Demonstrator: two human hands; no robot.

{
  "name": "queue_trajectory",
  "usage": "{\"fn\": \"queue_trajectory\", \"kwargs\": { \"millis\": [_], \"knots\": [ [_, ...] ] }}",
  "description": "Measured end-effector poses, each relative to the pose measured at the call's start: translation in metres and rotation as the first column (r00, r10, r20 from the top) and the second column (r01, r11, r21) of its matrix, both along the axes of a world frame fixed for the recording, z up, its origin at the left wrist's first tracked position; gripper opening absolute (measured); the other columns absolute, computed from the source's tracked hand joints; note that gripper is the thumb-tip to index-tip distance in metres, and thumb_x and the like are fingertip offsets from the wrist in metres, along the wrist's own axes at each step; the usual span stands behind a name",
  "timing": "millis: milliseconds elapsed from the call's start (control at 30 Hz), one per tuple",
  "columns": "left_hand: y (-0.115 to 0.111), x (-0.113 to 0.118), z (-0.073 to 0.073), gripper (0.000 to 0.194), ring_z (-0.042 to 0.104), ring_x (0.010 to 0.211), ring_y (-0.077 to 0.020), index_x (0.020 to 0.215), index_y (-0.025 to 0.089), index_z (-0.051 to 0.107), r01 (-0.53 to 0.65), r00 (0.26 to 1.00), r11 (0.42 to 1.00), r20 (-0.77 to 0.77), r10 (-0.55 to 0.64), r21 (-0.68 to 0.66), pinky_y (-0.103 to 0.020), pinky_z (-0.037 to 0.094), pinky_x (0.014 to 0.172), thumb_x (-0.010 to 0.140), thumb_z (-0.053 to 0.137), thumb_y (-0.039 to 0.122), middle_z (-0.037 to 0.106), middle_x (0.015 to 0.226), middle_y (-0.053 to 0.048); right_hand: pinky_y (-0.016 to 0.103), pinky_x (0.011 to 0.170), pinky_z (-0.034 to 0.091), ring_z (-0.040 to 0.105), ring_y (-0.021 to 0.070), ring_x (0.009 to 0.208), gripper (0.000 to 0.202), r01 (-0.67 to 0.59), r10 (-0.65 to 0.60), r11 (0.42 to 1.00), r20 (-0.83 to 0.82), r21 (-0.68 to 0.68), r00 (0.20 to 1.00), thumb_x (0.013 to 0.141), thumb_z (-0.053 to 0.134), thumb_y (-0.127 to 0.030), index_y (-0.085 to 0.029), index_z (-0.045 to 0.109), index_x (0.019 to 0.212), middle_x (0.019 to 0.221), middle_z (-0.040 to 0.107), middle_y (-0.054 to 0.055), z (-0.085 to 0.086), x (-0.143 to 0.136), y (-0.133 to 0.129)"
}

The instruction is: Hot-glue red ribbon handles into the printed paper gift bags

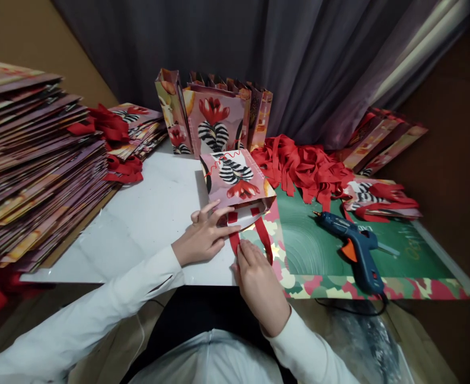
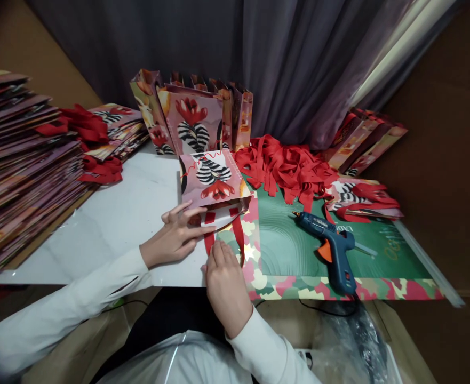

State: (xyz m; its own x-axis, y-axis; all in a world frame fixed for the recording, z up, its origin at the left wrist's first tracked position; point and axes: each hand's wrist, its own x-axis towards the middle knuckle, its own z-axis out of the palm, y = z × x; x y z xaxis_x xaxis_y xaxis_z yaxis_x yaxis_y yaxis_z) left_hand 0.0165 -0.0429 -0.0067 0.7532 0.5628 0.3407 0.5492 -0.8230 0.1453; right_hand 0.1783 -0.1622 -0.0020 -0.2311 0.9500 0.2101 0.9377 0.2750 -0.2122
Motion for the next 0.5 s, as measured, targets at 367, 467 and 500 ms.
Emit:
{"fn": "queue_trajectory", "kwargs": {
  "millis": [367,467,500],
  "knots": [
    [-0.001,-0.001,0.0,0.056,0.017,0.136,-0.0387,0.128,0.041,0.057,-0.002,1.0,1.0,-0.012,0.001,-0.014,-0.054,0.03,0.093,0.079,0.049,0.016,0.036,0.144,-0.006,0.05,0.101,0.044,0.051,0.0299,0.119,0.039,0.043,-0.047,0.999,-0.126,-0.028,0.991,0.09,0.047,-0.017,-0.01,0.052,0.128,0.127,0.056,0.019,0.011,0.004,-0.007],
    [-0.001,-0.001,-0.001,0.058,0.018,0.136,-0.0388,0.129,0.042,0.056,-0.008,1.0,1.0,-0.005,0.008,-0.03,-0.055,0.029,0.095,0.078,0.05,0.016,0.036,0.144,-0.005,0.049,0.099,0.043,0.05,0.0283,0.118,0.033,0.212,-0.189,0.974,-0.235,0.075,0.953,0.093,0.044,-0.026,-0.017,0.056,0.122,0.128,0.054,0.016,0.025,0.041,-0.013],
    [-0.001,-0.001,-0.001,0.058,0.018,0.136,-0.0389,0.129,0.043,0.055,-0.011,1.0,0.999,-0.007,0.01,-0.031,-0.055,0.029,0.095,0.078,0.05,0.016,0.036,0.143,-0.005,0.05,0.099,0.042,0.051,0.0288,0.117,0.034,0.382,-0.335,0.913,-0.27,0.142,0.903,0.093,0.042,-0.03,-0.016,0.057,0.121,0.125,0.055,0.017,0.028,0.062,-0.017]
  ]
}}
